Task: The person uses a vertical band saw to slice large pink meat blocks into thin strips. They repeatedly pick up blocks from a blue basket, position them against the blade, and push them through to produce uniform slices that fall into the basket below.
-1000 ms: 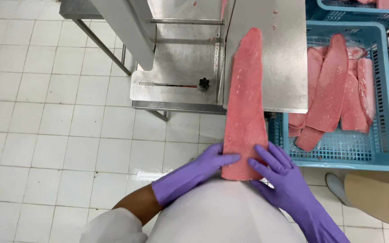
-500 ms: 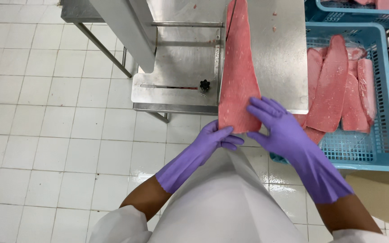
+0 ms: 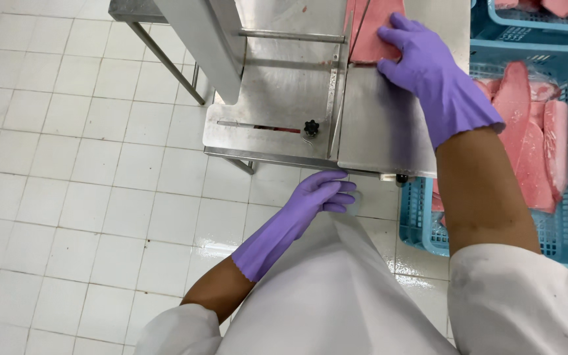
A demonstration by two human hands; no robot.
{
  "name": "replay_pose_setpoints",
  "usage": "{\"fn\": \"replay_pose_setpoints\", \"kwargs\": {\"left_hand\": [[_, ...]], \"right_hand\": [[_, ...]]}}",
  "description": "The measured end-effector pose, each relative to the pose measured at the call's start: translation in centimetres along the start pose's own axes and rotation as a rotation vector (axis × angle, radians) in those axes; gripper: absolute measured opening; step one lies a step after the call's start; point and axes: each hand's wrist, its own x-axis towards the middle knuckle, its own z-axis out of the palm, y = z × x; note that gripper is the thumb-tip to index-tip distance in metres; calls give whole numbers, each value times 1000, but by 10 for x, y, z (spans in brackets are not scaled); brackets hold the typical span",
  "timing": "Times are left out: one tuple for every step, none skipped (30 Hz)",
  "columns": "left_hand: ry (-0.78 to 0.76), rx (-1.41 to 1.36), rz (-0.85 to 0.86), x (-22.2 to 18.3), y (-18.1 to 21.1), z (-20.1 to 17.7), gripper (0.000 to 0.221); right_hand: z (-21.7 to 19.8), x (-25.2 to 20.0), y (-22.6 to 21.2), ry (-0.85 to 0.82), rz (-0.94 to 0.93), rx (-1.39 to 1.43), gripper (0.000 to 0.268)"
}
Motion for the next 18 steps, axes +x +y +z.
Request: {"fn": "replay_pose_setpoints", "kwargs": {"left_hand": [[-1,5,6,0,1,1,36],[-7,13,12,2,3,2,36],[-7,15,10,8,6,1,36],[-23,26,22,11,5,2,36],[-38,36,33,13,5,3,36],[-46,38,43,19,5,5,36],[-60,70,29,24,4,7,43],[-61,95,4,22,-1,8,50],[-57,90,4,19,6,17,50],[-99,44,-37,18,14,25,56],[-141,-4,-78,17,21,34,61],[-148,-1,-86,14,22,39,61],[-135,-57,-117,11,23,44,63],[-122,-113,-150,8,24,49,67],[-130,-109,-160,-1,13,45,67],[-127,-12,-217,-9,4,40,65],[-123,86,-273,-17,-4,35,65],[-124,86,-277,-31,1,38,65]], "right_hand": [[3,3,4,-12,-6,-32,66],[4,6,9,-20,-9,-66,65],[-2,-4,1,-18,-7,-64,65],[-7,-18,-7,0,-75,-103,65],[-13,-32,-15,17,-144,-142,64],[-19,-55,-28,26,-148,-151,64],[-24,-79,-41,70,-175,-133,63],[-24,-109,-56,98,-202,-105,62],[-33,-133,-80,93,-205,-104,62],[-42,-158,-104,95,-179,-99,59],[-51,-183,-127,97,-154,-93,56],[-44,-206,-131,98,-144,-96,56],[-37,-228,-135,115,-182,-46,54],[-30,-252,-139,132,-218,4,52],[-23,-271,-141,135,-206,1,52],[-15,-288,-143,181,-247,29,51],[-7,-305,-145,228,-288,56,51],[-8,-318,-149,227,-284,57,51]]}}
